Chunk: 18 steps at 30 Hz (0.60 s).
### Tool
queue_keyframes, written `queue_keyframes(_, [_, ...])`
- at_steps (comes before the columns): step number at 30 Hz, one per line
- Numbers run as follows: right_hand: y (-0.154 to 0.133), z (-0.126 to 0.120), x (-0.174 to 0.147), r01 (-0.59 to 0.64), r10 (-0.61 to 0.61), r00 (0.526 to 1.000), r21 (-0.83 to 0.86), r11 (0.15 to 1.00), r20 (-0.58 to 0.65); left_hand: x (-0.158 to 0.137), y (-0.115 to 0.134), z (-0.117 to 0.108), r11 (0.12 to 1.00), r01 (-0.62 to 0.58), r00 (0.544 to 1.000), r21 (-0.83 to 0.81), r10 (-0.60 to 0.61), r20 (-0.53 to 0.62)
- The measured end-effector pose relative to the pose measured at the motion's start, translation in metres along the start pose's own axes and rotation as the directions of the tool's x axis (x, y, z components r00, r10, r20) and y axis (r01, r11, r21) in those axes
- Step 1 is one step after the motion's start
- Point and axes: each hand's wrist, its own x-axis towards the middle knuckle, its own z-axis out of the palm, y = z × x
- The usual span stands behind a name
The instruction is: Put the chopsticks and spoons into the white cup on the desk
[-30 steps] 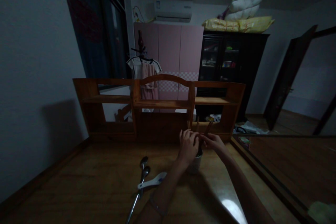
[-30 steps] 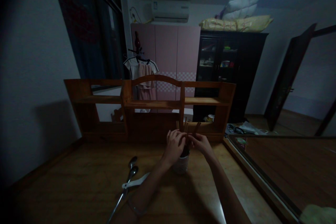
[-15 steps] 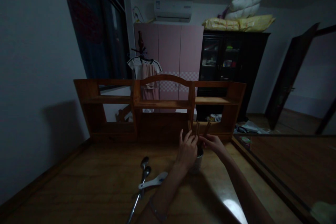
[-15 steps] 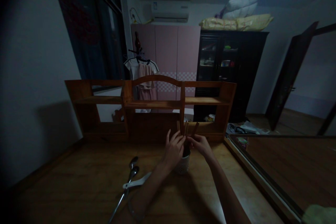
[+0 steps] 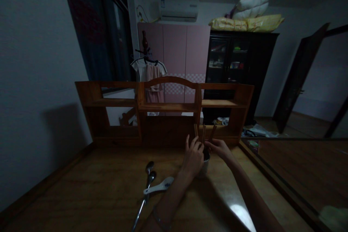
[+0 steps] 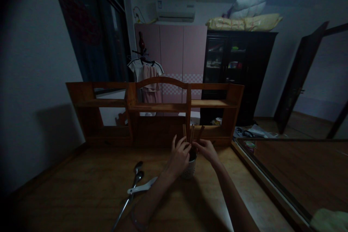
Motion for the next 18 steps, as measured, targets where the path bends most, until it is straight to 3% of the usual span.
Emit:
queue_keyframes(5, [-0.004, 0.0, -0.003, 0.034, -0.035, 0.999, -0.013, 0.999, -0.015, -0.022, 0.004, -0.023, 0.997, 0.067, 0.994, -0.042, -0.07, -0.083])
queue_keyframes(11, [0.001, 0.004, -0.002, 0.017, -0.017, 0.999, -0.034, 0.999, -0.028, -0.092, -0.006, -0.053, 0.968, 0.2, 0.962, -0.154, -0.223, -0.156])
queue_keyframes(14, [0.006, 0.006, -0.003, -0.001, -0.001, 0.999, -0.051, 0.999, -0.039, -0.137, -0.012, -0.057, 0.915, 0.303, 0.933, -0.267, -0.342, -0.114])
queue_keyframes(18, [0.007, 0.005, -0.009, -0.015, 0.01, 0.998, -0.079, 0.997, -0.058, -0.193, -0.022, -0.058, 0.855, 0.39, 0.852, -0.343, -0.476, -0.217])
